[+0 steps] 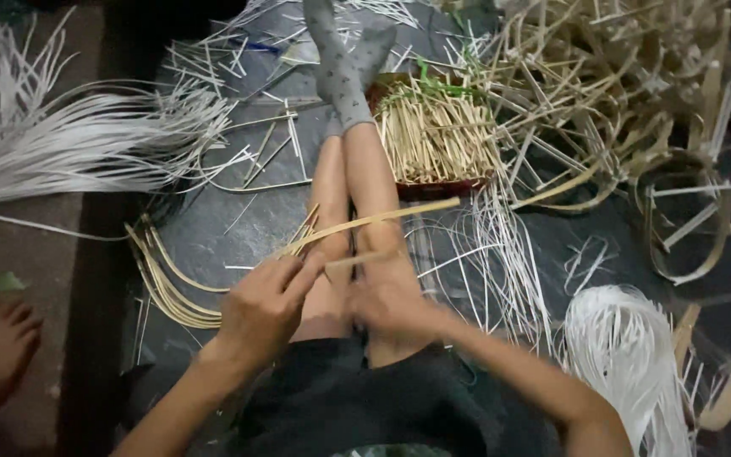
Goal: The recorder is weaving together bamboo and plastic strips to create a lantern or basket structure while sitting on the floor.
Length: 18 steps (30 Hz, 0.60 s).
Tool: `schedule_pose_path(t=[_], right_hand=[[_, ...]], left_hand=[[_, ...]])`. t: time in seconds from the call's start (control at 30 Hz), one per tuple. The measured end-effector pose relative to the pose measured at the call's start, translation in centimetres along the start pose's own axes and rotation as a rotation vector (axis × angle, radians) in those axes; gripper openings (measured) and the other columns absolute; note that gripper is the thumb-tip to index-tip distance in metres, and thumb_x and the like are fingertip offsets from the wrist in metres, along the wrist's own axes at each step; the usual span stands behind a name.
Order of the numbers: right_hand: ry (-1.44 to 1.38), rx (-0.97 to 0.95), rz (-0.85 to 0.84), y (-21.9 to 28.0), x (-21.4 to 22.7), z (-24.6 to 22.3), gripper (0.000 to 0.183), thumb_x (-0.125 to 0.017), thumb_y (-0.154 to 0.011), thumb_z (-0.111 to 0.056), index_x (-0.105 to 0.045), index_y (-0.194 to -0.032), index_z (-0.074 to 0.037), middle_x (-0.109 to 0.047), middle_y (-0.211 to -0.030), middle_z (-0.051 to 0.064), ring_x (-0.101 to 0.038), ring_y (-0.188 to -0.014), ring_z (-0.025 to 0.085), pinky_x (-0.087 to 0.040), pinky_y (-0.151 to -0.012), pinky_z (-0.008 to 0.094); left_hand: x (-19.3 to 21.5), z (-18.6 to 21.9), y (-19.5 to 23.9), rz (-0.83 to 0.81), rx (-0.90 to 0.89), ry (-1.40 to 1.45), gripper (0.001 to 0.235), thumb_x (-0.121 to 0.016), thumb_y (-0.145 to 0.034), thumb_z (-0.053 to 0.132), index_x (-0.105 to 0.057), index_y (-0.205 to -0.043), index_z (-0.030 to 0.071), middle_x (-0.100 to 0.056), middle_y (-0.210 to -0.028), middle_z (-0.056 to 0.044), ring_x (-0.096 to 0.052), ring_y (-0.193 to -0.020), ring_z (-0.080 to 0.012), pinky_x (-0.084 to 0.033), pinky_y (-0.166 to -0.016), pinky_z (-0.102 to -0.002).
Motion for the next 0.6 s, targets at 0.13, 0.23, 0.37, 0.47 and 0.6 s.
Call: schedule_pose_path(t=[0.13,0.23,0.37,0.47,0.6], right_hand=[[0.007,0.384,-0.242,6.0,2.0,-11.5,0.016,-0.055,-0.103,-0.017,-0.066,-0.104,-0.007,-0.07,-0.09,0.011,-0.07,-0.081,0.025,-0.056,-0.074,0.037],[0.011,0.378,0.101,3.5,9.1,-13.0,0.018,-0.057,-0.103,-0.02,-0.067,-0.103,-0.006,-0.071,-0.087,0.011,-0.069,-0.078,0.025,-0.055,-0.07,0.036],[-0.08,0.024,0.175,-2.8,7.6,-4.8,0.022,-0.056,-0.103,-0.021,-0.068,-0.097,-0.004,-0.072,-0.086,0.011,-0.068,-0.075,0.02,-0.055,-0.068,0.036],[0.135,0.088,-0.103,0.6,-3.7,1.2,0.022,-0.052,-0.098,-0.015,-0.072,-0.098,-0.006,-0.074,-0.098,0.012,-0.07,-0.093,0.024,-0.053,-0.086,0.04],[-0.109,0.424,-0.415,6.8,1.4,-11.7,0.015,-0.053,-0.108,-0.013,-0.067,-0.111,-0.008,-0.072,-0.099,0.013,-0.071,-0.094,0.028,-0.054,-0.087,0.04]], left_hand=[[-1.6,0.2,0.1,-0.18,-0.046,-0.191,0.031,-0.063,-0.082,0.01,-0.069,-0.111,0.001,-0.062,-0.087,-0.009,-0.063,-0.075,-0.0253,-0.052,-0.067,-0.038],[-1.1,2.5,-0.3,-0.209,-0.092,-0.199,0.021,-0.066,-0.084,0.016,-0.068,-0.102,0.004,-0.062,-0.086,-0.009,-0.063,-0.073,-0.0249,-0.051,-0.063,-0.038],[-0.3,1.2,0.5,-0.146,-0.025,0.005,0.015,-0.068,-0.088,0.016,-0.067,-0.1,0.008,-0.06,-0.083,-0.008,-0.062,-0.074,-0.0248,-0.049,-0.063,-0.037],[-0.3,0.0,0.4,-0.082,-0.035,-0.124,0.04,-0.063,-0.081,0.006,-0.072,-0.12,0.008,-0.061,-0.086,-0.005,-0.062,-0.074,-0.0226,-0.051,-0.065,-0.035],[-2.2,0.4,0.8,-0.297,-0.066,-0.262,0.044,-0.067,-0.078,0.012,-0.07,-0.121,0.0,-0.058,-0.078,-0.007,-0.062,-0.067,-0.023,-0.05,-0.058,-0.037]])
Point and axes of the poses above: each hand's wrist, its own y-axis away from the middle knuckle, its own x-axis out of the back of the hand, z = x × y, the point moved 4 cm from there along -y, towards the middle knuckle
